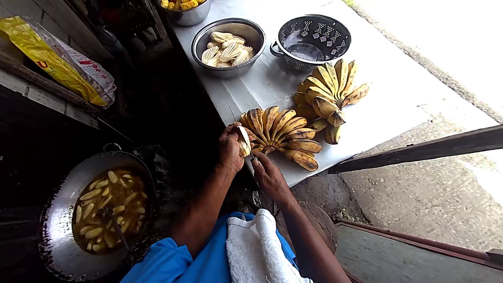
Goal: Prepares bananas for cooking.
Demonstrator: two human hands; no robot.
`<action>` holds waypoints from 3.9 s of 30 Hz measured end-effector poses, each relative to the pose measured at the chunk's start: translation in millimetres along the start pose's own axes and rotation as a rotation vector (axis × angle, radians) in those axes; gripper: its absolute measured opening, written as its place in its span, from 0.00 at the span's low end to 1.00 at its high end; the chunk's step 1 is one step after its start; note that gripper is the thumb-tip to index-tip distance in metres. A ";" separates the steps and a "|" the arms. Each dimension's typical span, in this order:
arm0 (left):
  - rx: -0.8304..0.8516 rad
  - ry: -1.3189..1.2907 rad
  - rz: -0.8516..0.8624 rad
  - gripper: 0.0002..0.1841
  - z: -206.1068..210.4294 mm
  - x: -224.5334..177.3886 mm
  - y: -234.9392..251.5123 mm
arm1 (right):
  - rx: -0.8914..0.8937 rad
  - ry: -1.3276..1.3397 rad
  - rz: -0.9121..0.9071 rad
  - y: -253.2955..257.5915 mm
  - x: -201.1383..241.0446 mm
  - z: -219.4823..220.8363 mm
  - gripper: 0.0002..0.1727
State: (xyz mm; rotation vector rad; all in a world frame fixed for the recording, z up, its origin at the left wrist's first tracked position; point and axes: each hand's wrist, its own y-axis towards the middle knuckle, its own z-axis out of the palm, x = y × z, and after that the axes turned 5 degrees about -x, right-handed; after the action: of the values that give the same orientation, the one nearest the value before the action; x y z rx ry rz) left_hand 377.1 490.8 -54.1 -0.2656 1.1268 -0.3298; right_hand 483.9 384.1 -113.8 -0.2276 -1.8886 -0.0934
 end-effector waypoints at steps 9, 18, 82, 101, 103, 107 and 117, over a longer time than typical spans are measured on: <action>0.049 -0.010 -0.009 0.16 -5.8 1.2 -6.4 | 0.017 0.057 0.045 -5.3 -10.7 3.7 0.26; 0.020 -0.044 -0.036 0.19 -15.0 -12.9 10.0 | 0.046 0.283 -0.009 -59.5 4.3 -8.1 0.27; -0.070 0.116 -0.308 0.16 -24.5 0.9 82.4 | -0.336 0.390 -0.021 -11.8 -18.3 -34.7 0.27; 0.428 0.446 0.222 0.27 -5.5 -6.5 70.3 | -0.094 -0.727 -0.083 4.2 29.4 -86.7 0.26; 0.441 0.473 0.282 0.25 -5.2 -4.5 65.8 | -0.076 -0.729 -0.082 18.8 38.4 -85.1 0.24; 0.438 0.587 0.321 0.21 -8.9 -3.4 46.8 | -0.040 -0.346 -0.025 55.2 32.8 -70.8 0.23; 0.274 0.251 0.125 0.20 -14.8 14.8 50.8 | 0.038 0.441 0.076 46.8 -0.1 -21.8 0.32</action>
State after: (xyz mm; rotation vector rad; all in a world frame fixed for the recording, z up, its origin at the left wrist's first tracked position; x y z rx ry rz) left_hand 375.7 531.2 -91.3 0.0915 1.3218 -0.4096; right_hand 513.7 426.0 -109.0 -0.2309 -1.4405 -0.0508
